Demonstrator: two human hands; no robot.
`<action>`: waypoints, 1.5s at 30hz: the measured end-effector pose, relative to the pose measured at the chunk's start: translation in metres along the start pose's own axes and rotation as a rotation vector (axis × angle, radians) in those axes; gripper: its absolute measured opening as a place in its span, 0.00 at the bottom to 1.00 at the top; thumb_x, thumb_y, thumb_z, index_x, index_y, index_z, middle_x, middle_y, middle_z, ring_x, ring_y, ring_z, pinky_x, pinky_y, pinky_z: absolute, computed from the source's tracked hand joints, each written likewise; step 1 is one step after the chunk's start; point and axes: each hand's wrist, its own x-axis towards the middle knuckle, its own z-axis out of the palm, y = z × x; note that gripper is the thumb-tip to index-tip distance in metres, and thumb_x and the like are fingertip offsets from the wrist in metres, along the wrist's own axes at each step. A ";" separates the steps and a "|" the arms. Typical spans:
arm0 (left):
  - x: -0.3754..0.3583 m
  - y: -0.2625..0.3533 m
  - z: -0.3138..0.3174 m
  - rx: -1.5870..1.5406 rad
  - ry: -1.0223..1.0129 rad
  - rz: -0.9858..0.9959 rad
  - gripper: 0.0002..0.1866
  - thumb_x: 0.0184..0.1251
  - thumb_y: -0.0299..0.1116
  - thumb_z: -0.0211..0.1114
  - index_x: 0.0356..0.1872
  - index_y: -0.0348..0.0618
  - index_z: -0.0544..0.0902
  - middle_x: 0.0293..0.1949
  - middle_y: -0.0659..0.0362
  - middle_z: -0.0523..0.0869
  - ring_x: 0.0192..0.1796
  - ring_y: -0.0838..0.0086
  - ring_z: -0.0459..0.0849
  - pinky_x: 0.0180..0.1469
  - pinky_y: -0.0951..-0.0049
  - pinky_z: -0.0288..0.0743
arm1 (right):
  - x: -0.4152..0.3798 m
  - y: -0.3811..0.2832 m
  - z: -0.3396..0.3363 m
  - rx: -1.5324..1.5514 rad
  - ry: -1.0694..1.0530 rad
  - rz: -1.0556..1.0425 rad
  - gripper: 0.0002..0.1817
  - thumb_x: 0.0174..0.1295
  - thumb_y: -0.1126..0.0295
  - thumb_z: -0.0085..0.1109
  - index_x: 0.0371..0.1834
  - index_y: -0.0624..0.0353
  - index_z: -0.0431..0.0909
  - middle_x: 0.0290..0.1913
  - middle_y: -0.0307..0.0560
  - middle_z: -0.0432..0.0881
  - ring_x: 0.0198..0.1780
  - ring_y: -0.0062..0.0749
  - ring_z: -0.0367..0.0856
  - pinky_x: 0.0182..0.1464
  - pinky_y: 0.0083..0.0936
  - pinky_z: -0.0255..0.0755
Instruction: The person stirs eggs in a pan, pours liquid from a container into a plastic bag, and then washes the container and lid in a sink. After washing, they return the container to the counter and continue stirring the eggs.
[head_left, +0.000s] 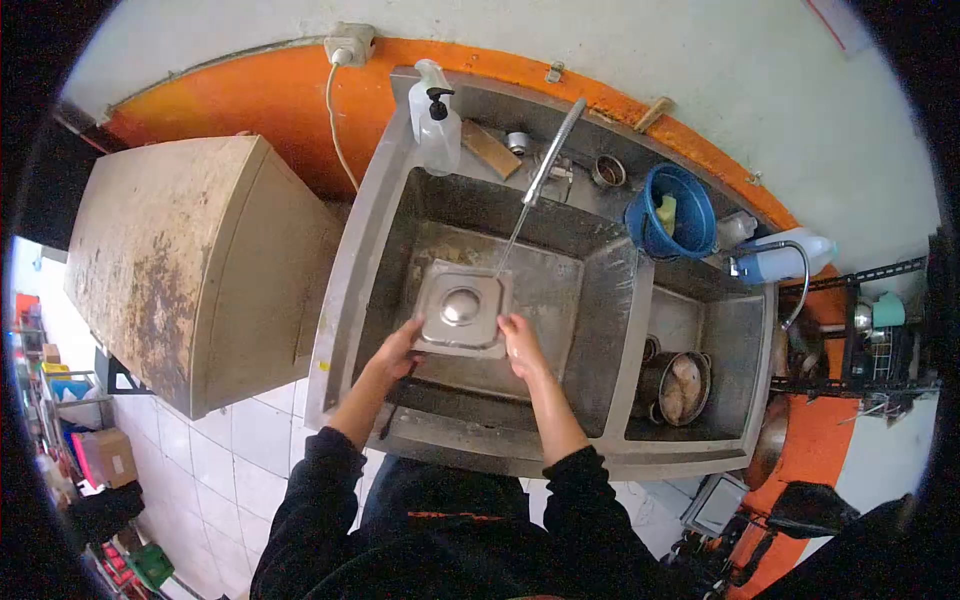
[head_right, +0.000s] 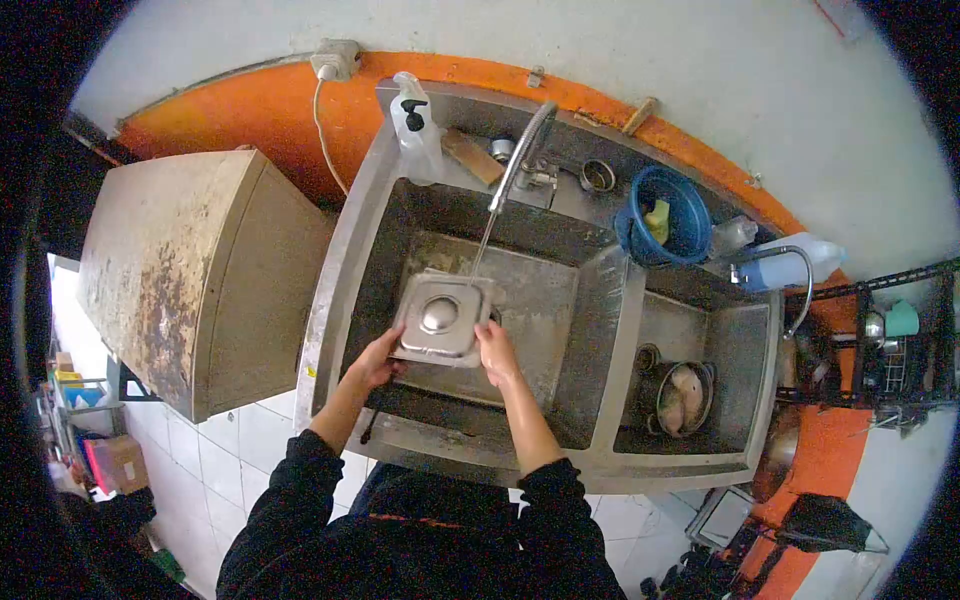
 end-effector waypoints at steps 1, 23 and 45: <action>0.003 -0.002 0.006 0.056 0.003 -0.019 0.18 0.59 0.49 0.51 0.41 0.47 0.71 0.32 0.63 0.74 0.30 0.80 0.68 0.22 0.78 0.60 | -0.014 -0.005 -0.006 -0.019 0.061 -0.024 0.21 0.60 0.63 0.47 0.51 0.69 0.65 0.48 0.51 0.74 0.49 0.36 0.71 0.51 0.25 0.62; -0.011 0.013 0.075 1.993 0.155 0.893 0.14 0.49 0.43 0.59 0.38 0.55 0.75 0.45 0.52 0.68 0.45 0.56 0.72 0.34 0.62 0.75 | 0.011 0.001 0.044 0.692 0.326 0.131 0.20 0.60 0.55 0.46 0.46 0.59 0.66 0.44 0.44 0.74 0.42 0.35 0.75 0.39 0.31 0.73; -0.010 -0.003 0.042 0.357 0.310 0.595 0.17 0.44 0.26 0.60 0.40 0.35 0.75 0.31 0.59 0.78 0.32 0.77 0.75 0.34 0.77 0.71 | 0.055 0.001 0.091 -0.703 0.027 -0.648 0.35 0.60 0.51 0.40 0.65 0.58 0.42 0.67 0.53 0.37 0.67 0.52 0.39 0.64 0.39 0.38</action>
